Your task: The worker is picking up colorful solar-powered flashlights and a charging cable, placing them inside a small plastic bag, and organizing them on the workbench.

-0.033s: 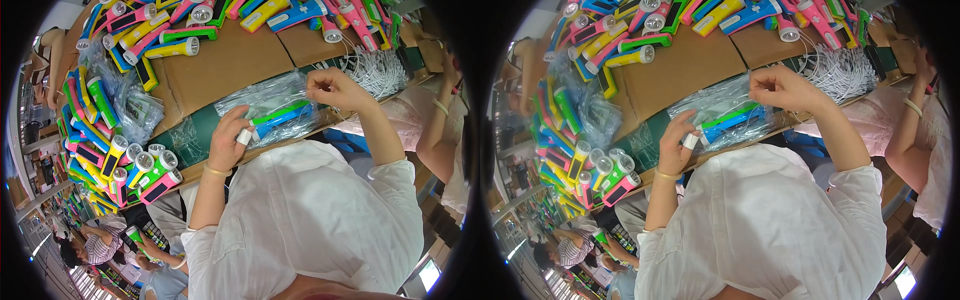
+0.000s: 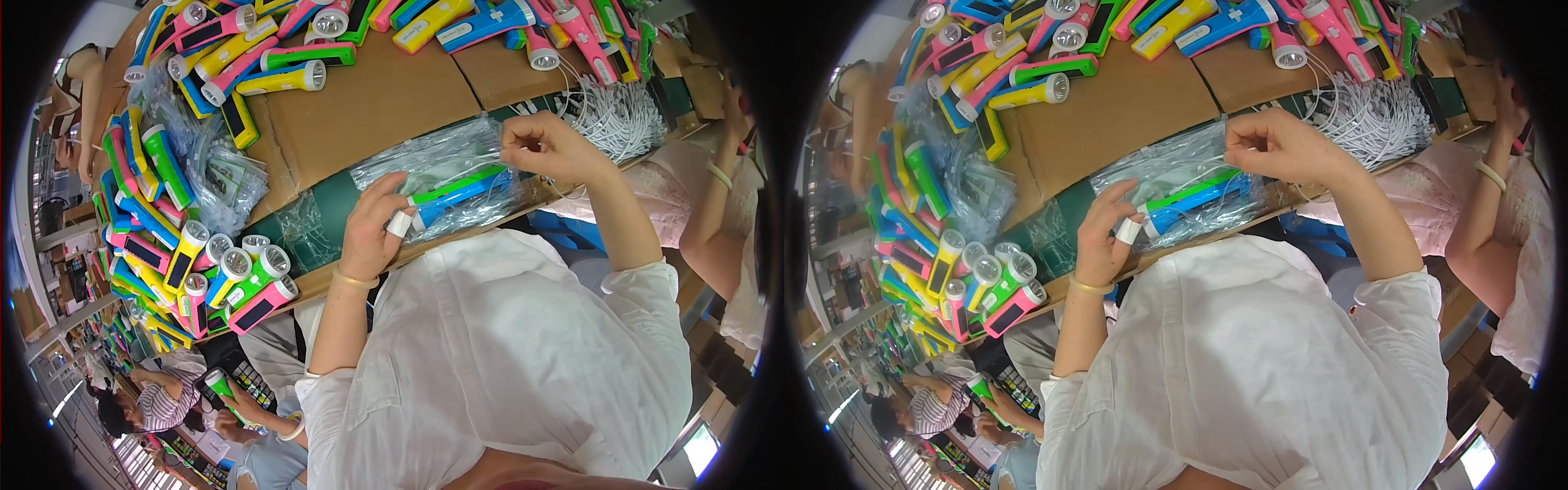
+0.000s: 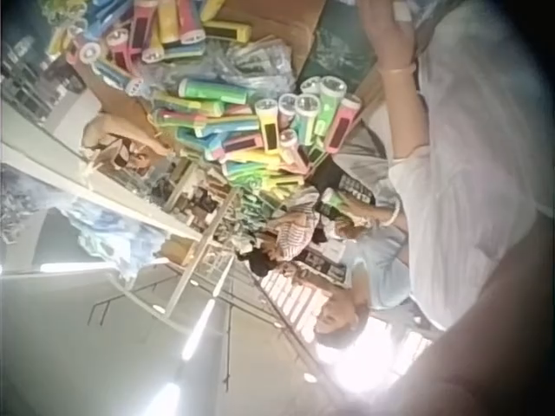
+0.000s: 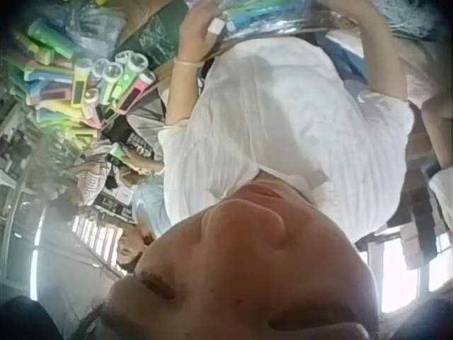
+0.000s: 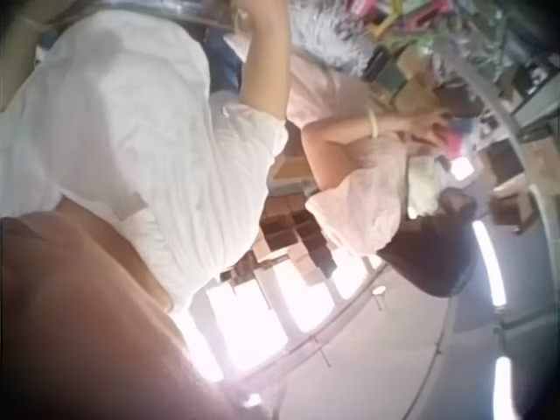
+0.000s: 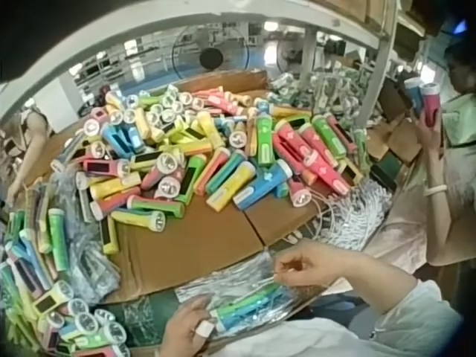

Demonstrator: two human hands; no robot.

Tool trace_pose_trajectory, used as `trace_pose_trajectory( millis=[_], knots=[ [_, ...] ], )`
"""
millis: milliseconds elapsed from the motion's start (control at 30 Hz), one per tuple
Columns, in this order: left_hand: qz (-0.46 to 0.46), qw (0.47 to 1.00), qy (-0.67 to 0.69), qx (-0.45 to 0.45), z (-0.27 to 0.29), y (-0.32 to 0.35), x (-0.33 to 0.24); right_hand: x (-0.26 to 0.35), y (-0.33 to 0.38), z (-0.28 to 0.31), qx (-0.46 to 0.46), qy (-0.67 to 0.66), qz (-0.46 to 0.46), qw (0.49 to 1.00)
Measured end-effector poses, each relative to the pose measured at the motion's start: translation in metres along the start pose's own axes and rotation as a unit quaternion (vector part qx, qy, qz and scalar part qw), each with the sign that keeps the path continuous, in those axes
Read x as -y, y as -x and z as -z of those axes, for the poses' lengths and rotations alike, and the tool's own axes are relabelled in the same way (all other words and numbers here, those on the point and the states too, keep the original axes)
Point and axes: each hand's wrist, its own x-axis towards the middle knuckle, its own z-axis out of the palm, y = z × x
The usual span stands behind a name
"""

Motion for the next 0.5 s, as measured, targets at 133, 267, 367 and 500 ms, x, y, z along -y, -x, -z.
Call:
trace_pose_trajectory(
  millis=[133, 267, 367, 500],
  knots=[
    [0.066, 0.996, -0.023, -0.050, 0.002, 0.004, -0.012, 0.010, -0.005, -0.012, 0.017, 0.154, 0.053, 0.987],
    [0.172, 0.981, -0.014, -0.089, 0.007, 0.015, -0.018, 0.002, -0.024, -0.042, 0.030, 0.295, 0.156, 0.942],
    [0.184, 0.978, 0.016, -0.099, 0.006, 0.012, -0.027, 0.003, -0.044, -0.062, 0.042, 0.323, 0.209, 0.922],
    [0.147, 0.982, 0.033, -0.118, 0.002, 0.011, -0.031, 0.020, -0.061, -0.078, 0.115, 0.123, 0.083, 0.982]
  ],
)
